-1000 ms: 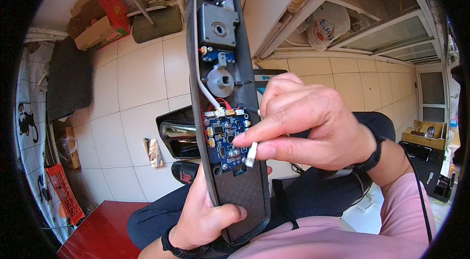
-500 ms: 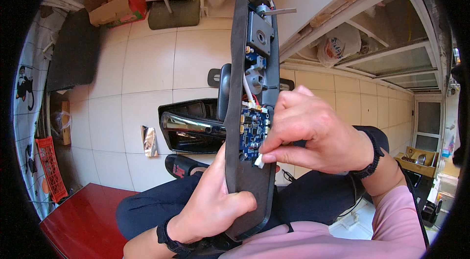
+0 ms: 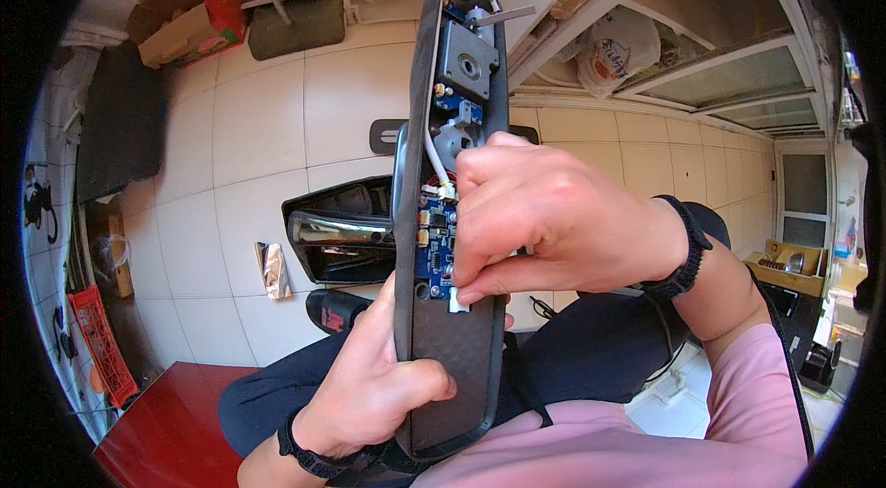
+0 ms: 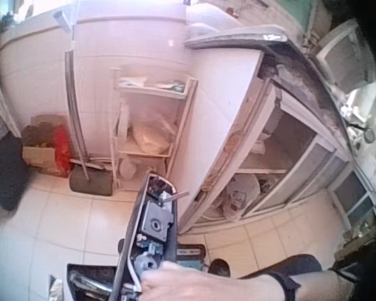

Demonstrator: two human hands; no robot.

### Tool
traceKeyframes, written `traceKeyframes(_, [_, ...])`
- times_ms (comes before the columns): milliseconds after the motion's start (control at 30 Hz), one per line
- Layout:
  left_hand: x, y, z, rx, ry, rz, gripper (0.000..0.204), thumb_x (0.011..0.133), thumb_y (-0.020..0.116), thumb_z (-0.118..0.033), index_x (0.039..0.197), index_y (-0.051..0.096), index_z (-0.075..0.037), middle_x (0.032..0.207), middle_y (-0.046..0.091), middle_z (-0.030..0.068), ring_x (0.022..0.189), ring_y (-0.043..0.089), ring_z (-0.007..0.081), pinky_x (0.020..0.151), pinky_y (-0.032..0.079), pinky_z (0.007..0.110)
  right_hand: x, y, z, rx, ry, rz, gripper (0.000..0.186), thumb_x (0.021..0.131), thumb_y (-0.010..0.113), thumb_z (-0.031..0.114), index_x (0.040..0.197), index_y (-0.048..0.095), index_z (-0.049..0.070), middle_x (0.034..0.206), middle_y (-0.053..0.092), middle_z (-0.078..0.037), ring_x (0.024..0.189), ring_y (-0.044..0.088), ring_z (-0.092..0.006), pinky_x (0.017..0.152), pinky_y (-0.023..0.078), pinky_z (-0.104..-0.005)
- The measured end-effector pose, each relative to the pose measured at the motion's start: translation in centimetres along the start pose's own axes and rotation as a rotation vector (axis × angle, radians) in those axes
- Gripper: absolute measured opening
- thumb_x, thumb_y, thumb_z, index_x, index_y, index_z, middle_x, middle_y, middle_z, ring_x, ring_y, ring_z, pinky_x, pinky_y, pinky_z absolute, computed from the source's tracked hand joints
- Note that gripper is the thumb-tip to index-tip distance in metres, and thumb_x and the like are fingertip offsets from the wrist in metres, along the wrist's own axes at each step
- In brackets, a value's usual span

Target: The person disassembles an electronic door lock, removes the battery cover, and manipulates internal wiring and circuit boards. They then reassemble the lock by aligning and snapping the housing halves together.

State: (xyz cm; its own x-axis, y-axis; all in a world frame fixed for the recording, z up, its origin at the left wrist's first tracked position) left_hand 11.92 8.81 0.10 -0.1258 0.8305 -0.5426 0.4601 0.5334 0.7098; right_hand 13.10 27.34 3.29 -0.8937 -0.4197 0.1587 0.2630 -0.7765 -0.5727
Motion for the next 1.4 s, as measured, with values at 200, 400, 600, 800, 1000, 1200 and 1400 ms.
traceKeyframes(200, [0.1,0.0,0.3,0.006,-0.031,-0.020,0.079,0.071,0.056,0.009,0.146,0.033,-0.001,0.129,0.061,0.0204,0.119,0.063,0.0257,0.102,0.050,0.037,-0.1,0.4,0.2,0.031,-0.018,0.005,0.014,0.078,0.083,0.014,0.081,0.069,0.013,0.076,0.064,0.001,0.081,0.056,-0.0236,0.075,0.041,-0.0369])
traceKeyframes(400, [0.0,0.2,0.4,0.110,-0.032,0.000,0.078,0.071,0.057,0.008,0.145,0.034,-0.001,0.128,0.061,0.0196,0.117,0.064,0.0246,0.101,0.051,0.037,-0.8,0.4,0.8,-0.050,0.059,0.072,0.015,0.077,0.084,0.015,0.080,0.069,0.014,0.075,0.063,0.001,0.079,0.058,-0.0224,0.075,0.040,-0.0371])
traceKeyframes(600, [0.0,0.5,-0.8,-0.020,0.009,-0.005,0.074,0.074,0.057,0.002,0.145,0.036,-0.001,0.124,0.062,0.0172,0.113,0.065,0.0240,0.098,0.053,0.037,-0.9,0.1,-0.2,0.060,0.094,-0.072,0.012,0.083,0.080,0.017,0.090,0.072,0.012,0.078,0.066,-0.001,0.079,0.060,-0.0217,0.079,0.041,-0.0354])
traceKeyframes(800, [-0.2,1.1,-1.3,-0.111,-0.031,-0.043,0.081,0.061,0.059,-0.006,0.140,0.045,0.005,0.125,0.064,0.0238,0.112,0.066,0.0322,0.100,0.053,0.043,-1.7,-0.7,-1.2,0.745,0.559,-0.175,0.023,0.097,0.072,0.023,0.104,0.070,0.001,0.087,0.066,0.002,0.079,0.056,-0.0051,0.073,0.047,-0.0226])
traceKeyframes(1000, [0.4,1.4,-1.3,-0.175,-0.075,-0.021,0.079,0.066,0.057,-0.003,0.142,0.041,0.006,0.124,0.063,0.0255,0.112,0.066,0.0351,0.099,0.054,0.047,-1.9,-1.1,-3.4,1.129,0.523,-0.193,0.021,0.101,0.066,0.022,0.109,0.068,0.003,0.093,0.064,0.003,0.081,0.055,-0.0050,0.075,0.045,-0.0226])
traceKeyframes(1200, [0.1,1.7,-1.4,-0.198,-0.014,-0.025,0.075,0.069,0.056,0.001,0.142,0.040,0.005,0.126,0.062,0.0263,0.111,0.067,0.0358,0.099,0.055,0.048,-2.4,-0.9,-4.7,1.266,0.424,-0.191,0.019,0.101,0.064,0.022,0.109,0.066,0.004,0.094,0.062,0.002,0.086,0.053,-0.0079,0.079,0.042,-0.0242])
traceKeyframes(1400, [-0.1,1.9,-1.7,-0.186,-0.033,-0.030,0.074,0.069,0.056,0.001,0.141,0.041,0.005,0.125,0.063,0.0257,0.110,0.067,0.0352,0.098,0.055,0.048,-2.4,-1.1,-4.8,1.254,0.429,-0.199,0.019,0.100,0.066,0.021,0.109,0.065,0.004,0.096,0.063,0.001,0.088,0.055,-0.0085,0.083,0.043,-0.0261])
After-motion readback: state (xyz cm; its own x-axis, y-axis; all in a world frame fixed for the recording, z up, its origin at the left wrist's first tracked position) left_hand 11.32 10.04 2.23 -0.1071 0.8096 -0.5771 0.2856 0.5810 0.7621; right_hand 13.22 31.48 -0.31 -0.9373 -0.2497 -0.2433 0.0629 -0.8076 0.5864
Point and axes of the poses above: each hand's wrist, its own x-axis towards the middle knuckle, its own y-axis out of the palm, z = x × y, the point moved 4 cm from there along x, towards the middle knuckle
